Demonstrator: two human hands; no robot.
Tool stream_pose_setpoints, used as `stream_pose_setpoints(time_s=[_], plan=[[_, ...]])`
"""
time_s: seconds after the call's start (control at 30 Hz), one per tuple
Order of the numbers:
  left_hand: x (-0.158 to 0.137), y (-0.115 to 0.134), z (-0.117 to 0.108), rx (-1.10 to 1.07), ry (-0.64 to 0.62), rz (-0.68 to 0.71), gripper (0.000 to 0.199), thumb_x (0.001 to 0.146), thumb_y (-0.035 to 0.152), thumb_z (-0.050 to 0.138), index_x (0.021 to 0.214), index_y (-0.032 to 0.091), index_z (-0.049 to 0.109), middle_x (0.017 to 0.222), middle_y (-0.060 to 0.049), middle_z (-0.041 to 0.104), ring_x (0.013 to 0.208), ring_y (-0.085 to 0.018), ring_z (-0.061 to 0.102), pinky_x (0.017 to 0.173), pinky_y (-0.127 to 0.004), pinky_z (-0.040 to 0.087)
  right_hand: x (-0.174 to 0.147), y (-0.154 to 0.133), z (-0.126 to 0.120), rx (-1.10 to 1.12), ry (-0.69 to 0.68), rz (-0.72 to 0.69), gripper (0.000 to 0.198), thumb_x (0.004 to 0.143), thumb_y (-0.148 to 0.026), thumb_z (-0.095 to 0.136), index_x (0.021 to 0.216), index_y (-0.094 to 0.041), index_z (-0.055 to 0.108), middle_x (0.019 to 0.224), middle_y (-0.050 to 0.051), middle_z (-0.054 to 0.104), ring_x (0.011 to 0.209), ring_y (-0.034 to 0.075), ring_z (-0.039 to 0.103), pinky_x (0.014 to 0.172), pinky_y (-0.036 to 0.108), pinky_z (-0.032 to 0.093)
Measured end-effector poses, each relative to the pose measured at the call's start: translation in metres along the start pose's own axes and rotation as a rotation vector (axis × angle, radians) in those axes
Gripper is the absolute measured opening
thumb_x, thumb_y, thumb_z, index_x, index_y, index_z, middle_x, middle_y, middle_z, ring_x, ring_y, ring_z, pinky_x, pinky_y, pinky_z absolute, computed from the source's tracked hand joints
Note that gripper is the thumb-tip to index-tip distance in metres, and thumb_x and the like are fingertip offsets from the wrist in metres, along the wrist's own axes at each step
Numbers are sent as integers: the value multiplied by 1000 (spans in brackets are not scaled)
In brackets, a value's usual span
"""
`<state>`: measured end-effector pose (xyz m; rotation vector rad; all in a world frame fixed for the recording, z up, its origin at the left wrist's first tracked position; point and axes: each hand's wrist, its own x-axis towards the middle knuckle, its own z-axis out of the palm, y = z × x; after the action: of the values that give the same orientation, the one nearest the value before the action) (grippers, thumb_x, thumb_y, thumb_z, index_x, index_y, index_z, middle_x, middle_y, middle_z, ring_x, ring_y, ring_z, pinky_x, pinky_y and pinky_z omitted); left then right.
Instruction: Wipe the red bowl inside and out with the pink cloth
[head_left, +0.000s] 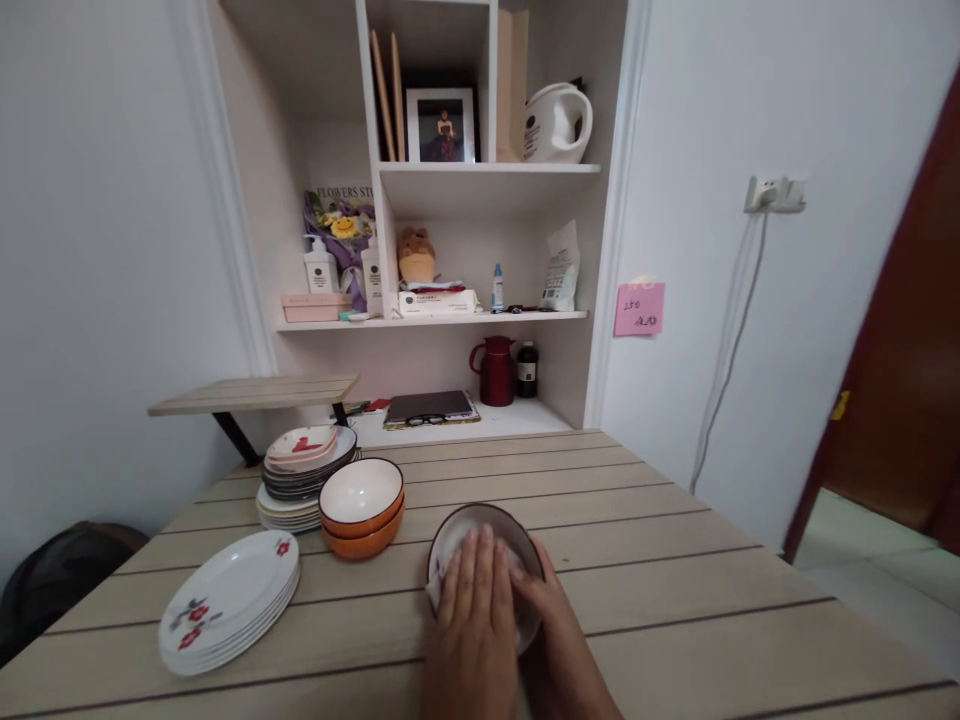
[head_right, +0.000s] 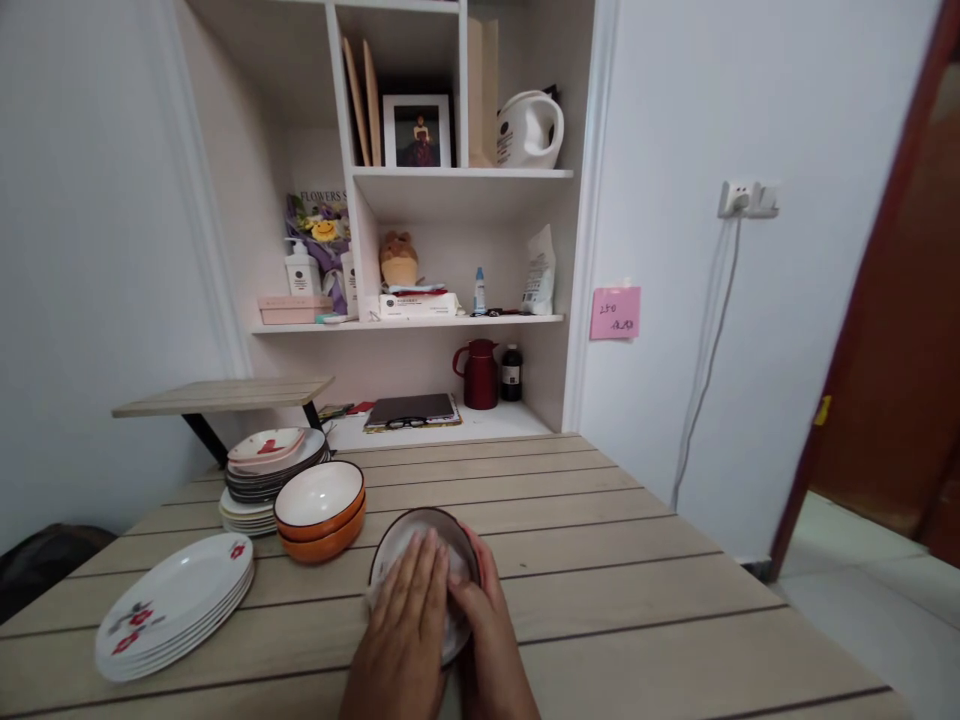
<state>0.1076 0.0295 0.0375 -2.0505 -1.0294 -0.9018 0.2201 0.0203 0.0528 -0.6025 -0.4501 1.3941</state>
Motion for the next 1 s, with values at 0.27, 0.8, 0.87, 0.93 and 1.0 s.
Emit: stream_pose_setpoints(time_s=[0.27,0.8,0.87,0.93,1.0], plan=[[-12,21,14,23,-134,-116,65,85,-2,49,143,23,63,145,-8,66,130,-29,65,102,-48,59,-3,-3,3,-19,-75,-12,70,78,-39,85,143,-34,59,142,5,70,133,31,63,114,46,46],[6,-60,-32,-68,19,424,31,110,34,47,131,30,69,137,1,69,128,-22,61,118,-41,37,-10,-10,13,-18,-31,-5,82,69,-42,90,145,-31,60,119,8,80,113,35,73,102,49,54],[6,-67,-31,-73,33,424,29,109,35,49,129,29,69,134,0,71,128,-23,62,120,-43,35,-10,-11,16,-20,-28,-40,80,70,-41,90,144,-30,62,120,10,80,117,37,71,101,52,54],[3,-67,-28,-54,45,424,30,109,34,48,129,26,69,132,-3,72,127,-24,64,118,-43,38,-9,-13,17,-27,-14,-65,81,69,-39,91,144,-29,62,123,11,79,120,39,70,101,53,54],[0,-66,-27,-23,54,425,32,109,31,47,132,23,67,133,-7,71,127,-25,64,115,-43,42,-9,-14,16,-29,-14,-51,84,69,-37,92,146,-31,60,125,10,78,119,38,70,101,53,54]])
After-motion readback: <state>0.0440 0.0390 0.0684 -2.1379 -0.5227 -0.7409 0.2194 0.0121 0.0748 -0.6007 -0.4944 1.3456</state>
